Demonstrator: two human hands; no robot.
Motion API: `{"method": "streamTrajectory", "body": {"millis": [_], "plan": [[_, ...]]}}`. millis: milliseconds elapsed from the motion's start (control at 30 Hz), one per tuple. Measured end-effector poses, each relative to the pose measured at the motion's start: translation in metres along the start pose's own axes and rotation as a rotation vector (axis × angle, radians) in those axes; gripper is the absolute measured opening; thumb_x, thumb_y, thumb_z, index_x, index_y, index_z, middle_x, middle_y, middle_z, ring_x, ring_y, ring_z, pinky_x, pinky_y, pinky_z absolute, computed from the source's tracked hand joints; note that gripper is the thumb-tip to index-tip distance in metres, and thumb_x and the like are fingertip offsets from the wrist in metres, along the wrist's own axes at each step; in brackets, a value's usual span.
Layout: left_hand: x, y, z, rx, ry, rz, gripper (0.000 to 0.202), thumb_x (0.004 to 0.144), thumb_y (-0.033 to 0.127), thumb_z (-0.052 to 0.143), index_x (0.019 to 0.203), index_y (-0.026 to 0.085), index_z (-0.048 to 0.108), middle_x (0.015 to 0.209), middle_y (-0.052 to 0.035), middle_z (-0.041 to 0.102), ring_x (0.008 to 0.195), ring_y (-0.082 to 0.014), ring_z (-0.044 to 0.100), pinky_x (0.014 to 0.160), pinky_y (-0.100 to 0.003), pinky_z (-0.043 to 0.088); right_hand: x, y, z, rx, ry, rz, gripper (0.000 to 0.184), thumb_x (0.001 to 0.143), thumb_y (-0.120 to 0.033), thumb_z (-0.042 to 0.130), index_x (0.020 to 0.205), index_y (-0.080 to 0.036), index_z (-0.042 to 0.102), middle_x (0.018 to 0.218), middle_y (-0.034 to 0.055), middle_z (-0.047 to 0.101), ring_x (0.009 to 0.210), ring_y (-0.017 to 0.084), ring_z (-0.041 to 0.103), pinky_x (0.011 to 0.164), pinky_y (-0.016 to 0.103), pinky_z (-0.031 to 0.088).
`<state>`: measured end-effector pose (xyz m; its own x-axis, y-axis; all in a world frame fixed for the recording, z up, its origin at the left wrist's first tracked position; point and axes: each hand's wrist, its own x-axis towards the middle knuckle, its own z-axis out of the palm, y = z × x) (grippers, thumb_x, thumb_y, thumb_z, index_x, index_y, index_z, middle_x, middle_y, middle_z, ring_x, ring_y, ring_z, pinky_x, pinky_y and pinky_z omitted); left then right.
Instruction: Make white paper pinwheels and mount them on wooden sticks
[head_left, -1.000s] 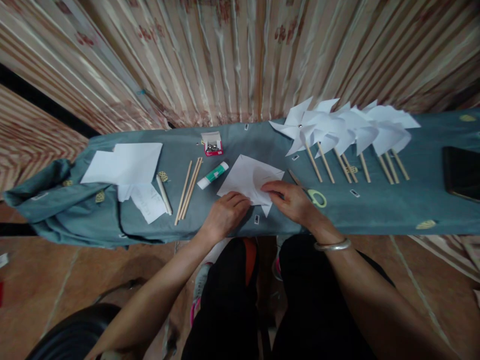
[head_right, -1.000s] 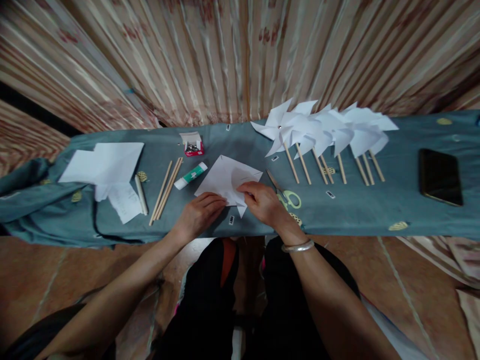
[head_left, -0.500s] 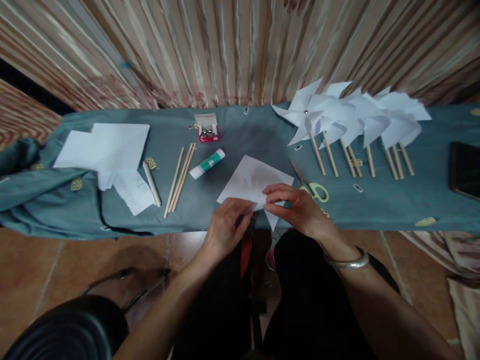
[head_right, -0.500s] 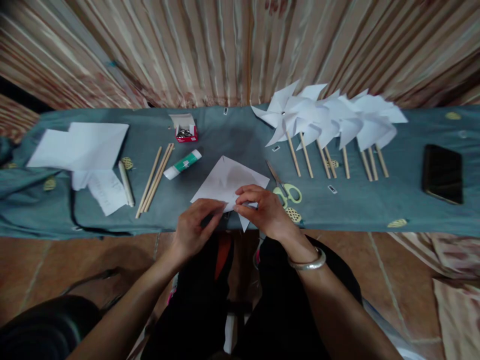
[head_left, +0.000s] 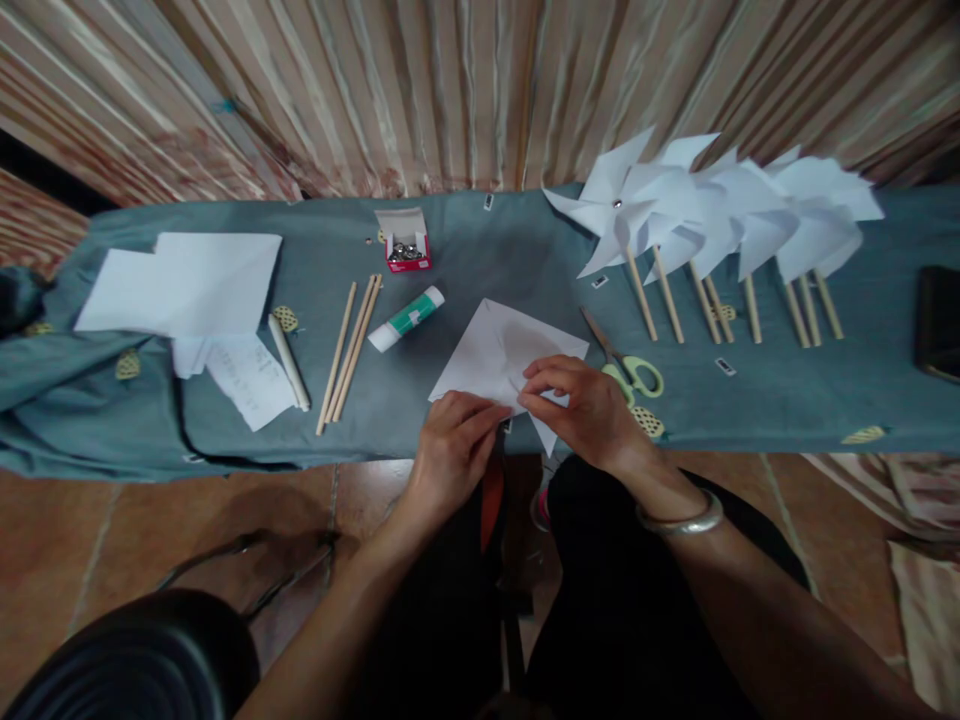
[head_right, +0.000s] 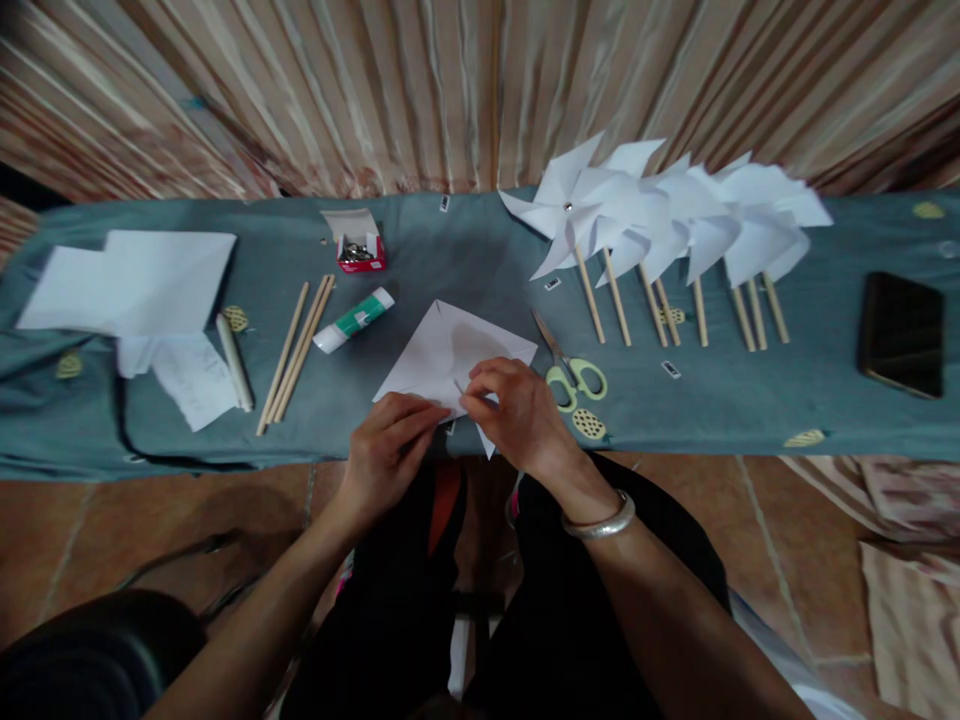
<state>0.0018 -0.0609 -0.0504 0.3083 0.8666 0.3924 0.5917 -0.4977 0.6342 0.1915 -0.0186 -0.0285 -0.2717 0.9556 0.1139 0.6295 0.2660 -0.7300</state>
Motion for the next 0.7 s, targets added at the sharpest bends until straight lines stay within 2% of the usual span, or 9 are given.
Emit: {"method": "streamTrajectory", "body": {"millis": [200,367,700], "plan": [[0.004,0.001,-0.001,-0.031,-0.009,-0.065,0.022,0.092,0.016,0.053,0.105,0.018,0.071,0.093,-0.0072,0.071,0.091,-0.0196,0.063,0.080,-0.035,0.054,-0.001,0.000,0.001,-0.019,0.016,-0.006,0.010,0.080,-0.018,0.066,0.071,-0.022,0.069,0.093,0.0048,0.072,0.092,0.022,0.066,0.084,0.037,0.051],[0.008,-0.001,-0.002,-0.020,-0.051,-0.088,0.023,0.091,0.017,0.053,0.104,0.020,0.072,0.093,-0.0068,0.071,0.091,-0.0200,0.064,0.081,-0.036,0.054,-0.001,0.000,-0.001,-0.049,0.048,-0.032,0.012,0.081,-0.018,0.064,0.071,-0.023,0.068,0.094,0.0045,0.072,0.092,0.022,0.066,0.088,0.039,0.050],[0.013,-0.001,-0.002,-0.020,-0.056,-0.118,0.023,0.089,0.015,0.054,0.101,0.019,0.073,0.092,-0.0058,0.072,0.090,-0.0200,0.065,0.081,-0.035,0.054,-0.002,0.000,-0.003,-0.097,0.059,-0.076,0.012,0.083,-0.018,0.061,0.074,-0.023,0.068,0.098,0.0059,0.072,0.094,0.023,0.066,0.088,0.039,0.051]]}}
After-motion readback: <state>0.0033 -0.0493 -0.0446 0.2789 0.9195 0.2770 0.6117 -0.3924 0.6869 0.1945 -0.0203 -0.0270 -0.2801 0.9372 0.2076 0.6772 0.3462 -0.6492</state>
